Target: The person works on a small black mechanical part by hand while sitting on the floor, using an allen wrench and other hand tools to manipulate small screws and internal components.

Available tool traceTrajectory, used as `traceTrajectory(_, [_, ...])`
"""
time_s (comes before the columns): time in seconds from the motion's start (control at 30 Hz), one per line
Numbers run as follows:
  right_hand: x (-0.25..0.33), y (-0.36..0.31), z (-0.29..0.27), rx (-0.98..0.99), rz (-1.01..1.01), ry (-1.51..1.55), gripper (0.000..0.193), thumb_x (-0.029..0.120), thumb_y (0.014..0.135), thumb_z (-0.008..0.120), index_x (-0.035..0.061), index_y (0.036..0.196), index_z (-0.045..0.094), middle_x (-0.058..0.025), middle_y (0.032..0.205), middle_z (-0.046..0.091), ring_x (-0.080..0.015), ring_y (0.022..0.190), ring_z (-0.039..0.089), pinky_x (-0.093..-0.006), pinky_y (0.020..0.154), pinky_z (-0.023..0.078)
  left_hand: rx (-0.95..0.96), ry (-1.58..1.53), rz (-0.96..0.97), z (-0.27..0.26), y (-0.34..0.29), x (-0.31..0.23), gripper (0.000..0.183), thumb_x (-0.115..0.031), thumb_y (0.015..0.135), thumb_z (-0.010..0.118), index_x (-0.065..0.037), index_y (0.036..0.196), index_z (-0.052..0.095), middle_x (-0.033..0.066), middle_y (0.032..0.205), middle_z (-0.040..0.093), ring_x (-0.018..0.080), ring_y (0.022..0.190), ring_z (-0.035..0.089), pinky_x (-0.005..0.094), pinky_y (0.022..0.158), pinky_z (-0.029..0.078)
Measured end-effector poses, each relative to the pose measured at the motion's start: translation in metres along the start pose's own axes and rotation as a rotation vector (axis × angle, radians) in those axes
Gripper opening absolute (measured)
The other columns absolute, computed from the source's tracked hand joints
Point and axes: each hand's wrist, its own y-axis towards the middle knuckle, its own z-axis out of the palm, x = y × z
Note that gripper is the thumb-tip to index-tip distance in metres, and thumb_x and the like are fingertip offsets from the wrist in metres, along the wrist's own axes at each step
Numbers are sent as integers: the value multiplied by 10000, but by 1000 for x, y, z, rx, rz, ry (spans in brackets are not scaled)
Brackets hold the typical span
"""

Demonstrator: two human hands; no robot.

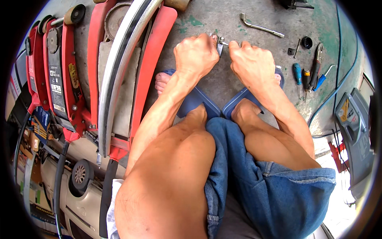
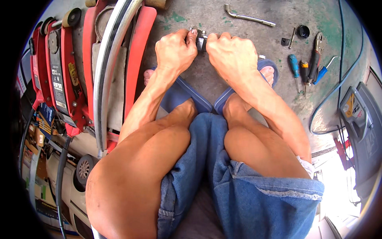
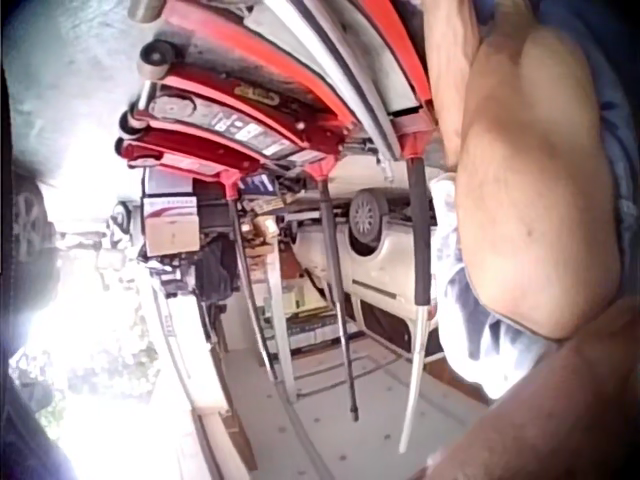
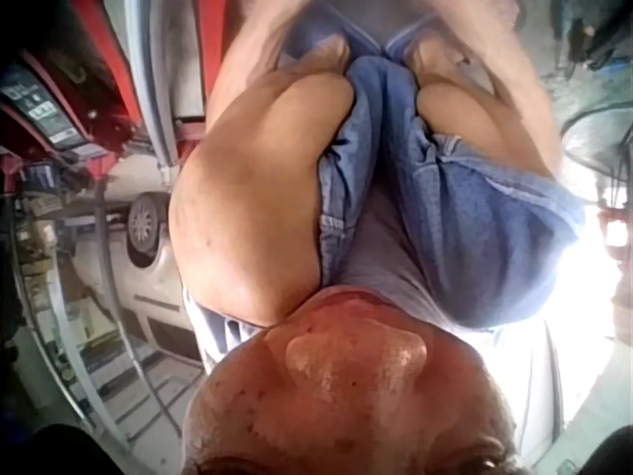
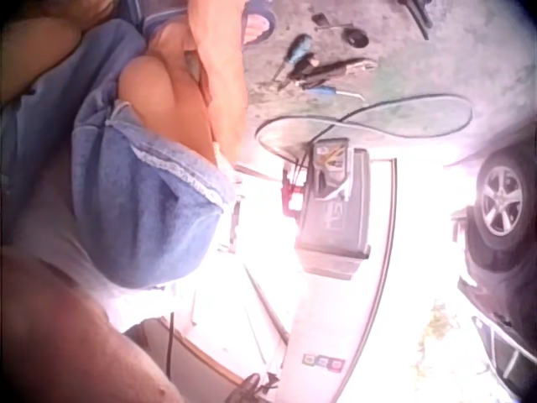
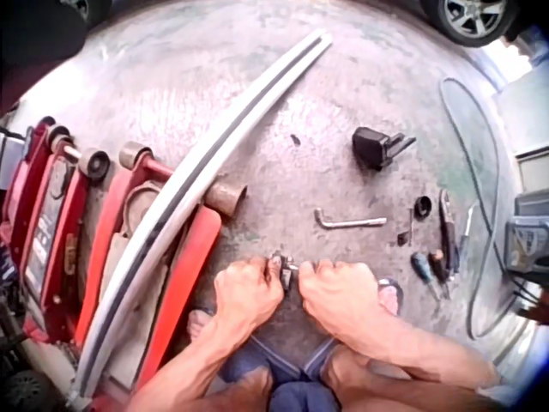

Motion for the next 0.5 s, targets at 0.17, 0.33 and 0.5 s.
traceTrajectory(0.17, [-2, 7, -3, -19, -83, -9, 86, 121, 823, 644, 38, 831, 665, -155, 757, 712, -285, 666, 755, -396, 535, 598, 19, -65, -30, -5, 1, 7, 351, -322, 971, 658, -37, 774, 716, 198, 677, 673, 398, 636, 679, 479, 587, 531])
traceTrajectory(0.33, [-3, 5, 1, -53, -53, 32, 76, 116, 797, 651, 40, 793, 653, -148, 723, 698, -281, 634, 744, -399, 508, 588, -32, -127, 51, -1, 0, 13, 312, -314, 953, 707, -50, 789, 727, 178, 660, 661, 383, 599, 656, 467, 545, 495])
traceTrajectory(0.5, [-1, 8, 8, -32, -16, 78, 66, 112, 771, 661, 48, 774, 646, -139, 711, 687, -274, 613, 731, -391, 504, 582, 4, -146, 50, -4, 0, 15, 316, -307, 954, 707, -45, 779, 719, 175, 646, 651, 374, 576, 642, 451, 523, 480])
